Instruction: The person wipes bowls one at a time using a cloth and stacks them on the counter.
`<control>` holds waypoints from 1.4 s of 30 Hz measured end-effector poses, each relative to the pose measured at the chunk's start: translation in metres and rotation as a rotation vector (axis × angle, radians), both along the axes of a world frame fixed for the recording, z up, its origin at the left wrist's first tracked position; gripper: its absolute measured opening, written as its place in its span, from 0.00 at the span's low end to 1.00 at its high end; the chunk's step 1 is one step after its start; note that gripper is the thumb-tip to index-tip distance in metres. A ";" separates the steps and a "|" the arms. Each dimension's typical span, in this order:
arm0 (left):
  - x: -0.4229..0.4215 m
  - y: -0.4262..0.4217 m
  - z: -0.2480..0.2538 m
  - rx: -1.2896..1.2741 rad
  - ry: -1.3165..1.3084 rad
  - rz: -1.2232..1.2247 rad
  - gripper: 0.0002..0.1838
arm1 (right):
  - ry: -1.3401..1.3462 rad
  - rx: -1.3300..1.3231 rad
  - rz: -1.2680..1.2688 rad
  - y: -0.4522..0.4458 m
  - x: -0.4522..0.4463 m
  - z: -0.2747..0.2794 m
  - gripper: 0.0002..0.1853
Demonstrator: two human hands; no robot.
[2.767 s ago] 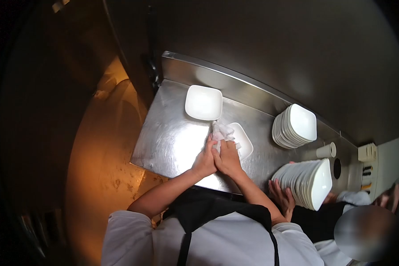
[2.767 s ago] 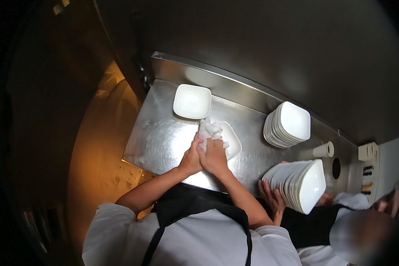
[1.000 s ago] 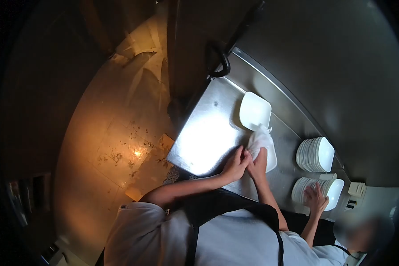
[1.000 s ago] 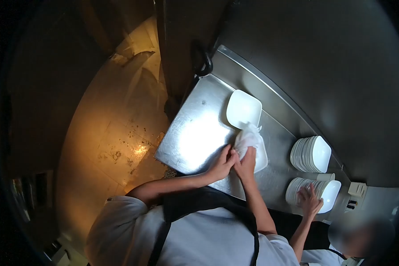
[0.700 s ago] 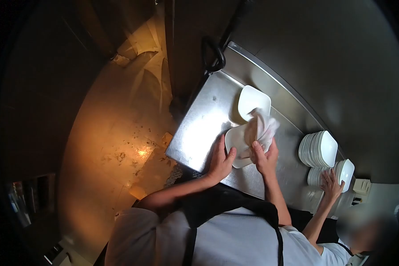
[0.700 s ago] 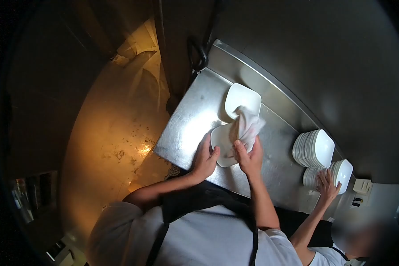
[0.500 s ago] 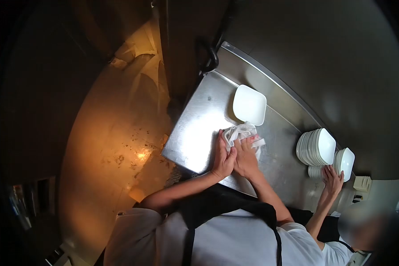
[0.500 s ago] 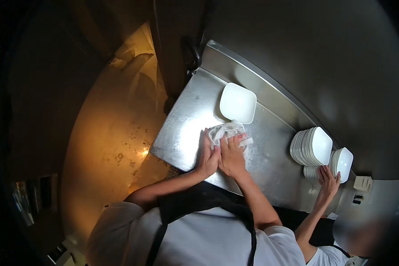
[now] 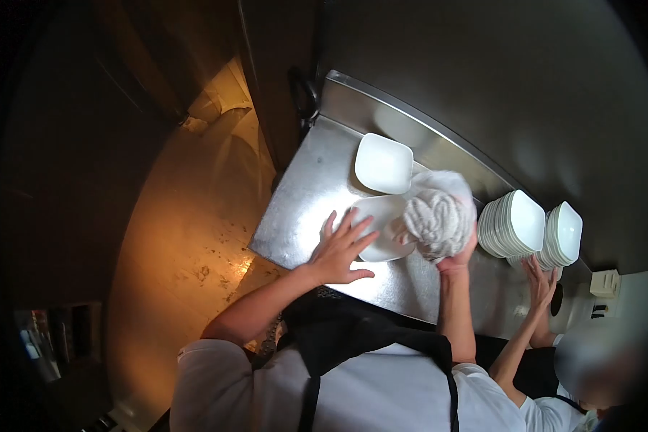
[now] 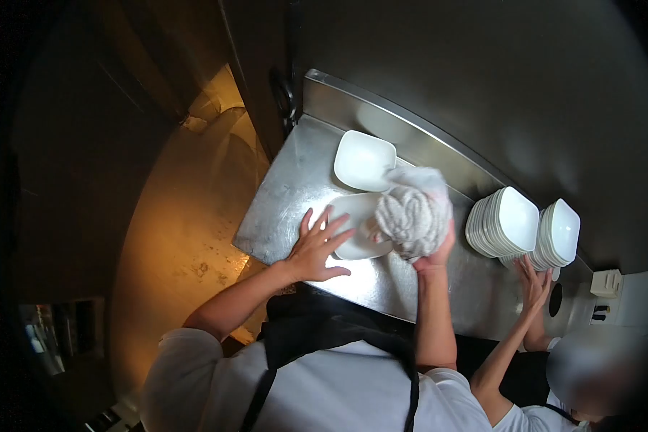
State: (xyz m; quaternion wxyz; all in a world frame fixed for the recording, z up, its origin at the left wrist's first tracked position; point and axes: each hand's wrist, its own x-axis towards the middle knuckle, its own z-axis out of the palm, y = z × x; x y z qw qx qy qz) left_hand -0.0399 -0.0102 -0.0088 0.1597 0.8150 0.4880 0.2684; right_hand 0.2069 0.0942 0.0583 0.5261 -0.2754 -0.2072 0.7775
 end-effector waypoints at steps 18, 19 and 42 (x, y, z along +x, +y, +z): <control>0.124 0.020 0.009 0.098 -0.657 -0.017 0.15 | -1.399 1.192 -0.351 -0.044 0.001 0.030 0.24; 0.120 0.022 0.043 -0.020 -0.678 -0.049 0.15 | -1.267 1.044 -0.355 -0.029 0.004 0.034 0.22; -0.024 0.163 0.003 0.079 0.453 -0.169 0.15 | -0.030 -0.037 -0.297 -0.086 0.053 -0.030 0.31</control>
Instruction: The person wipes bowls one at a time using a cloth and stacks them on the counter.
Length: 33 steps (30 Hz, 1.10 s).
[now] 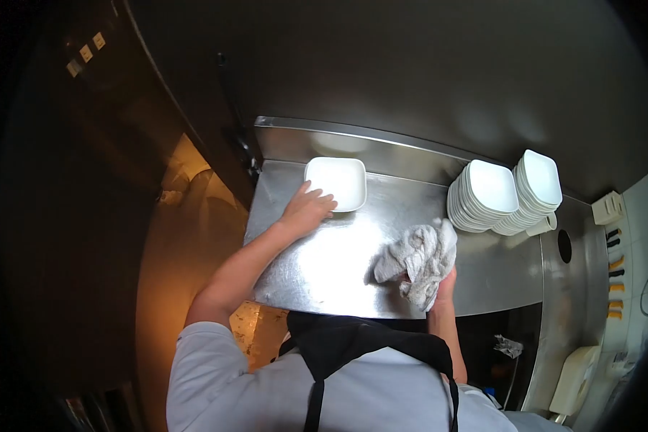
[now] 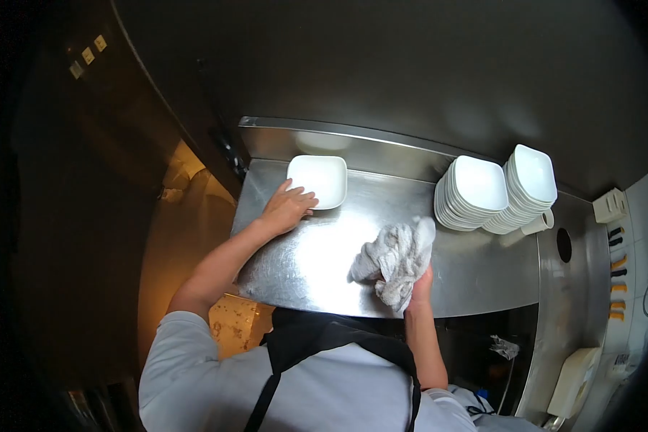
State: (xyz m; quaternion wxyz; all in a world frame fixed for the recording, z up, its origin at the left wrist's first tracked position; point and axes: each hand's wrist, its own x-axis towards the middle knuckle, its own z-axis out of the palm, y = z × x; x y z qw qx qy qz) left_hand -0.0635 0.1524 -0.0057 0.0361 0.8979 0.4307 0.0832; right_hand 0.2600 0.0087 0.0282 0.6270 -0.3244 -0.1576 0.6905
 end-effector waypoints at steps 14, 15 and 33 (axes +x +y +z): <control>0.215 -0.006 0.092 0.154 -0.412 -0.295 0.35 | 0.062 0.031 -0.203 -0.035 0.060 0.034 0.29; 0.245 -0.008 0.096 0.132 -0.437 -0.333 0.34 | 0.057 0.018 -0.200 -0.037 0.065 0.028 0.29; 0.361 0.005 0.152 -0.817 -1.022 -0.153 0.17 | -0.299 0.209 -0.528 -0.045 0.197 -0.006 0.28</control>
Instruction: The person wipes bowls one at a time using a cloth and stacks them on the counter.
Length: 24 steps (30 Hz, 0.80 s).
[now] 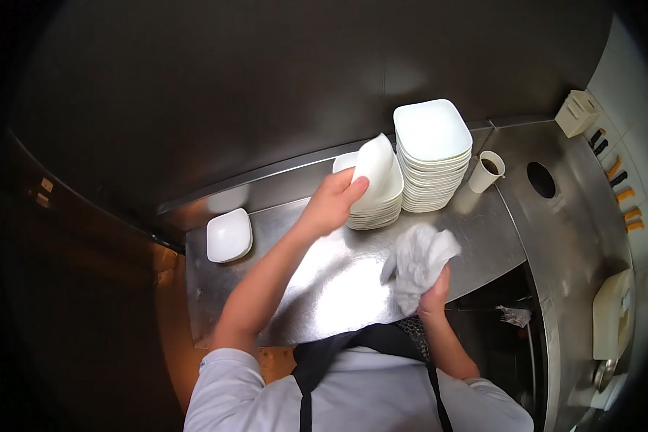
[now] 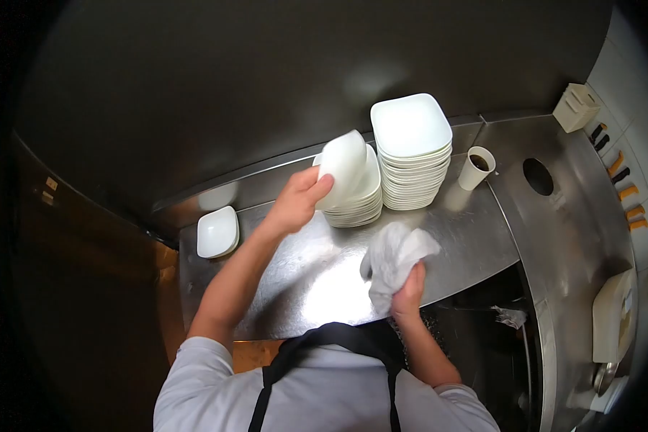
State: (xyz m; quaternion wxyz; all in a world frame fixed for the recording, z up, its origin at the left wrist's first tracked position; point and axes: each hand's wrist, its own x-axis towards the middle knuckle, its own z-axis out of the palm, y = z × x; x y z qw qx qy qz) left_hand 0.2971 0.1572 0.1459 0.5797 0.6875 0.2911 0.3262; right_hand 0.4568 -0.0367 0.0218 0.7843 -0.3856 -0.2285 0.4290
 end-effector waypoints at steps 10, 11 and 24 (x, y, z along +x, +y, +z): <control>-0.064 -0.103 0.020 0.423 0.042 0.142 0.15 | -0.415 0.206 0.372 0.138 -0.052 0.176 0.18; -0.070 -0.111 0.024 0.416 0.107 0.115 0.16 | -0.216 0.195 0.571 0.156 -0.044 0.156 0.20; -0.146 -0.102 -0.022 0.834 -0.024 0.048 0.18 | 0.171 -0.022 0.668 0.150 -0.125 0.055 0.23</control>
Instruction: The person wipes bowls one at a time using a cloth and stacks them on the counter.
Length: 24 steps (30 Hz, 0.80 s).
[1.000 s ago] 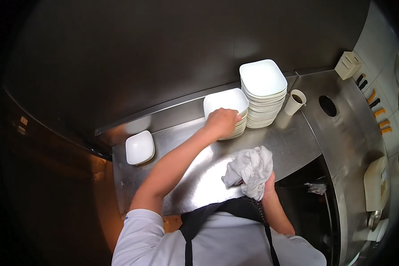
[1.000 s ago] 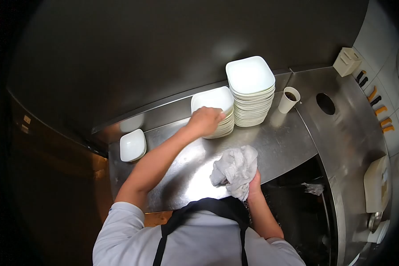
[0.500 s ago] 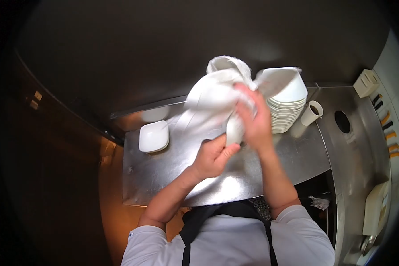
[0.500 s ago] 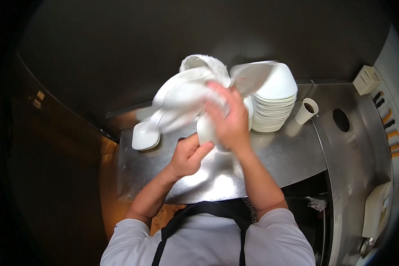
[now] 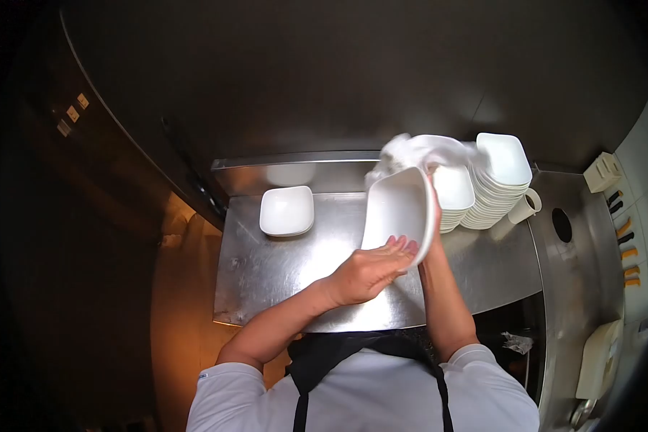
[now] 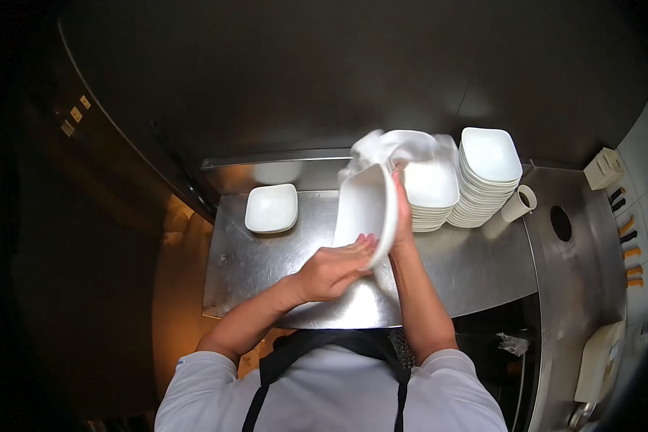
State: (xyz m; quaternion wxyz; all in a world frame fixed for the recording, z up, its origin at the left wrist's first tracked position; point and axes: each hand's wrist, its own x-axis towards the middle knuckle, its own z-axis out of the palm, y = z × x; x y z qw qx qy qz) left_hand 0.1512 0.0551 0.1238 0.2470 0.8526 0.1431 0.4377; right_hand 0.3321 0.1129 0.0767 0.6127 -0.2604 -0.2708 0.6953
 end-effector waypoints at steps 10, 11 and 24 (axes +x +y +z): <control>-0.067 0.023 -0.083 -0.042 0.332 0.270 0.16 | 0.116 -0.327 -0.055 -0.101 -0.059 -0.012 0.30; -0.074 0.020 -0.096 -0.042 0.386 0.275 0.16 | 0.099 -0.272 -0.100 -0.101 -0.054 -0.005 0.29; -0.096 -0.029 -0.166 0.066 0.264 0.451 0.12 | -2.037 0.977 0.082 -0.030 -0.078 -0.080 0.21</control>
